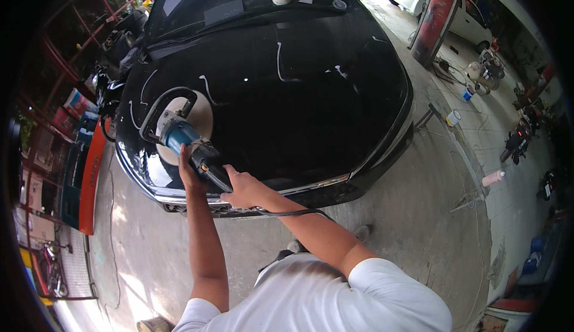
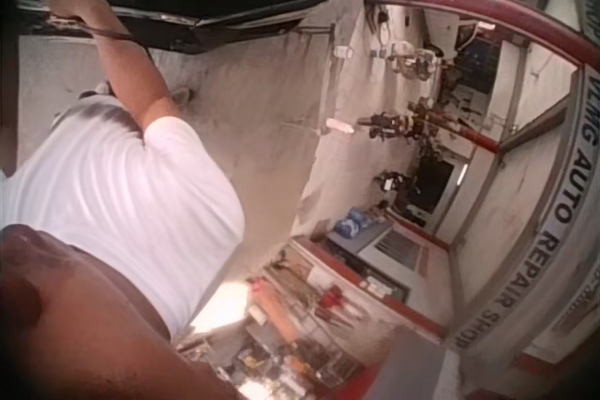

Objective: The person applies a pink liquid from a bottle onto the hood of a black car and then uses a rotary buffer to polish the surface. The person moves the buffer across the hood in circular motions, covering various sections of the car's front.

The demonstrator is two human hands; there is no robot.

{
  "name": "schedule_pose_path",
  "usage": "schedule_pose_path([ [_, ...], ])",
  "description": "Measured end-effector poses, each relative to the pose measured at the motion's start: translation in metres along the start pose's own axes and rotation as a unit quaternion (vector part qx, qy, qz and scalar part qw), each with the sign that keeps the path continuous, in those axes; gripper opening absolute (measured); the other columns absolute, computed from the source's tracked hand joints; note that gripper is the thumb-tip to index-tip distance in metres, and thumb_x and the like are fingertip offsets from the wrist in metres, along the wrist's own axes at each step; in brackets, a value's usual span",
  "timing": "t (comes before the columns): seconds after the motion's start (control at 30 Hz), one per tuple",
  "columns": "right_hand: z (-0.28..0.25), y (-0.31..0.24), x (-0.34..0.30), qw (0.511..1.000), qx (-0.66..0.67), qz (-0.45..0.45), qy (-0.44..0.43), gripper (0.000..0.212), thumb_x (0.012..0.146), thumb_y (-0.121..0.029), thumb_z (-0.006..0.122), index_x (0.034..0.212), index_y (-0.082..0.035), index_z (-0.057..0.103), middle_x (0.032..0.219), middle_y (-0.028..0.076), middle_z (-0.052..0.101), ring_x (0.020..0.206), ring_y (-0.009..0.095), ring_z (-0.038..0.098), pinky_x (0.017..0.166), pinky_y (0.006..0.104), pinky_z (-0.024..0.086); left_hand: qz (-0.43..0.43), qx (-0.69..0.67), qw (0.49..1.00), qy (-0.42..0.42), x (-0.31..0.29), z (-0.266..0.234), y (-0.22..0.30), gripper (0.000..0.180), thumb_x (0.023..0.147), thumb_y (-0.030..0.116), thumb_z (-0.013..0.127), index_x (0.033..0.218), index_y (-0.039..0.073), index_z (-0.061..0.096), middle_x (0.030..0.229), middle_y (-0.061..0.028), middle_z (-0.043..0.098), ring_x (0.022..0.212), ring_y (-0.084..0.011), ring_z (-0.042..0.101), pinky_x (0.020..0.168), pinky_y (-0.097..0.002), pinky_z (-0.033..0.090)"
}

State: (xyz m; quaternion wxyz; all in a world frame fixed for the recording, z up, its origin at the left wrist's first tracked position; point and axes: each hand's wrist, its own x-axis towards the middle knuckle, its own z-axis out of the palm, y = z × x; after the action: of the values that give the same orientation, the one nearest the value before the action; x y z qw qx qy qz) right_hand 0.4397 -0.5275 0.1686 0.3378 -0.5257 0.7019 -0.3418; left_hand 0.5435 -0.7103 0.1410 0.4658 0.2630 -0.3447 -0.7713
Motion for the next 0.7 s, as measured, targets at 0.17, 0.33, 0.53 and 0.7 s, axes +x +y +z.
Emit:
schedule_pose_path([
  [0.17,-0.003,0.006,-0.018,0.995,-0.003,0.043,0.089,0.085,0.086,-0.023,0.075,0.156,0.004,0.034,0.106,0.036,0.071,0.103,0.048,0.072,0.092,0.0493,0.056,0.126,0.635,0.756,0.091,-0.023,0.054,0.012,0.105,0.093,0.061,0.073,0.156,-0.012,0.031,0.153,-0.0347,0.044,0.147,-0.0458,0.044,0.121,-0.0527,0.035],
  [0.33,-0.05,0.044,-0.07,0.972,-0.069,0.115,0.193,0.082,0.084,-0.019,0.073,0.155,0.004,0.038,0.112,0.039,0.069,0.108,0.051,0.069,0.096,0.0502,0.056,0.2,0.684,0.503,-0.489,-0.175,0.255,-0.049,0.095,0.095,0.074,0.056,0.15,-0.004,0.049,0.122,-0.0274,0.07,0.12,-0.0413,0.068,0.103,-0.0516,0.049],
  [0.53,-0.124,0.068,-0.109,0.95,-0.052,0.157,0.266,0.077,0.083,-0.015,0.069,0.151,0.008,0.041,0.116,0.039,0.068,0.115,0.052,0.066,0.101,0.0521,0.055,-0.029,0.542,0.077,-0.836,-0.319,0.343,-0.217,0.083,0.095,0.076,0.053,0.15,0.013,0.06,0.154,-0.0124,0.058,0.139,-0.0359,0.056,0.118,-0.0451,0.042],
  [0.7,-0.185,0.118,-0.131,0.913,0.071,0.196,0.351,0.057,0.082,-0.006,0.065,0.135,0.005,0.049,0.087,0.022,0.065,0.07,0.032,0.067,0.061,0.0428,0.055,0.074,0.465,-0.004,-0.882,-0.389,0.402,-0.289,0.083,0.093,0.07,0.061,0.143,0.005,0.064,0.147,-0.0152,0.063,0.126,-0.0361,0.063,0.109,-0.0453,0.049],
])
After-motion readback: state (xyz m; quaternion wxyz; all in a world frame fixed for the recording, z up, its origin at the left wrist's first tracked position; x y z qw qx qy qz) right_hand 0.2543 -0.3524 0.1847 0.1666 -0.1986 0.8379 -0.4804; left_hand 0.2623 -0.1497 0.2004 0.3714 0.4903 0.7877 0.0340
